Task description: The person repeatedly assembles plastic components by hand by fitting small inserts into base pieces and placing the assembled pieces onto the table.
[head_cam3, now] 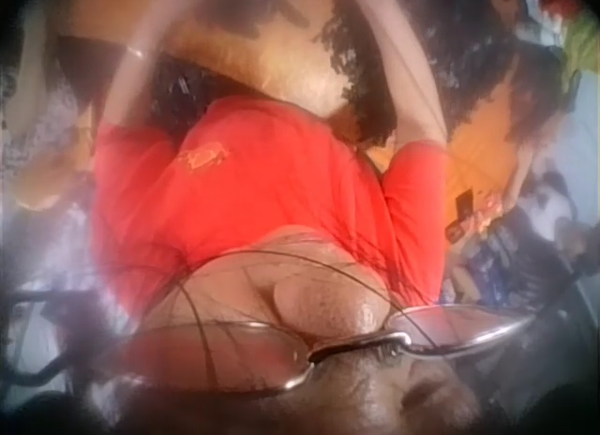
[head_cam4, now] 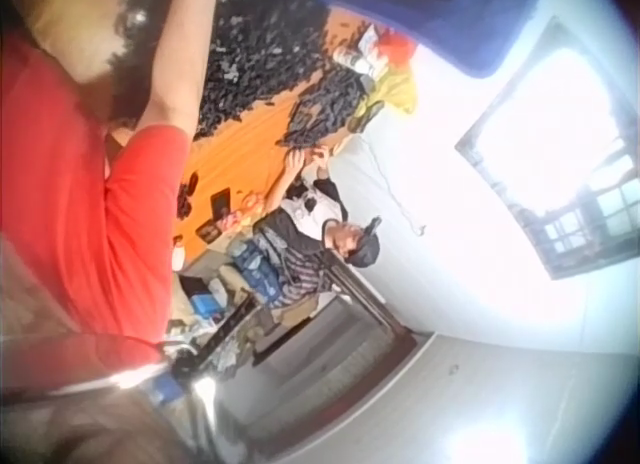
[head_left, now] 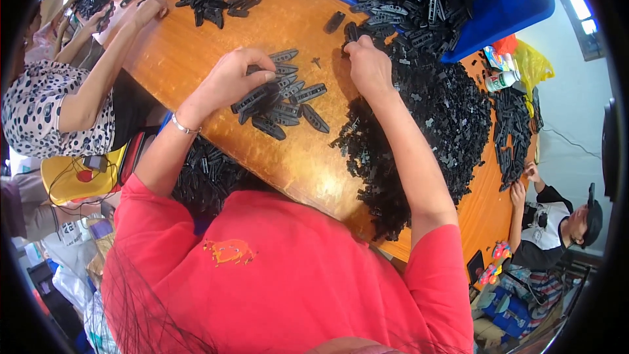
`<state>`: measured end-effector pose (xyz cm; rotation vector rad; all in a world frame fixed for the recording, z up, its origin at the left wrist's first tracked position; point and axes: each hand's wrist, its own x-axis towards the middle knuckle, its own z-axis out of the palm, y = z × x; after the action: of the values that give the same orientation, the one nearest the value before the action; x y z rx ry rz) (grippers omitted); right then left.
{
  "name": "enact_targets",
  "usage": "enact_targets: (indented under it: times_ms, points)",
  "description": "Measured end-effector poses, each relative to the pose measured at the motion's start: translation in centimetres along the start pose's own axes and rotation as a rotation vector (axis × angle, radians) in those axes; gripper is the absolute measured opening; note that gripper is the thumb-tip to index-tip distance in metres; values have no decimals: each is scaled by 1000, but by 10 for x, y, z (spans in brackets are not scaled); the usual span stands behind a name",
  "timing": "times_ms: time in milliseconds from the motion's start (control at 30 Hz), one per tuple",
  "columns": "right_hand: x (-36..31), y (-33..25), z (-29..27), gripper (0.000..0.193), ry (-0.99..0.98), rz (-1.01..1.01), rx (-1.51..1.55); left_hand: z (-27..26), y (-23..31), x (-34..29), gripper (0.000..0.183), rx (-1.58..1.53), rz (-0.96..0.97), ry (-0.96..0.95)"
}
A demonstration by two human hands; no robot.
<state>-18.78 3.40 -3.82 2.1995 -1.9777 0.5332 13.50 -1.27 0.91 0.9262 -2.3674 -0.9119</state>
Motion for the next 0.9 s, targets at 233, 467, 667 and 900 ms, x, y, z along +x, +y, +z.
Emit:
enact_targets:
  times_ms: [233, 467, 667, 900]
  points:
    - [12, 1, -2, 10, -128, -129, -124, 16, 5, 86, 26, 64, -82, 29]
    - [-5, -28, -21, 11, -207, -136, 0, 86, -9, 200, 36, 294, -27, 84]
    - [-37, -28, -25, 21, -179, 111, 333, 98, -15, 207, 40, 415, -41, 31]
    - [-52, -39, -53, 23, 22, 464, 855, 65, 4, 150, 34, -1007, -334, -142]
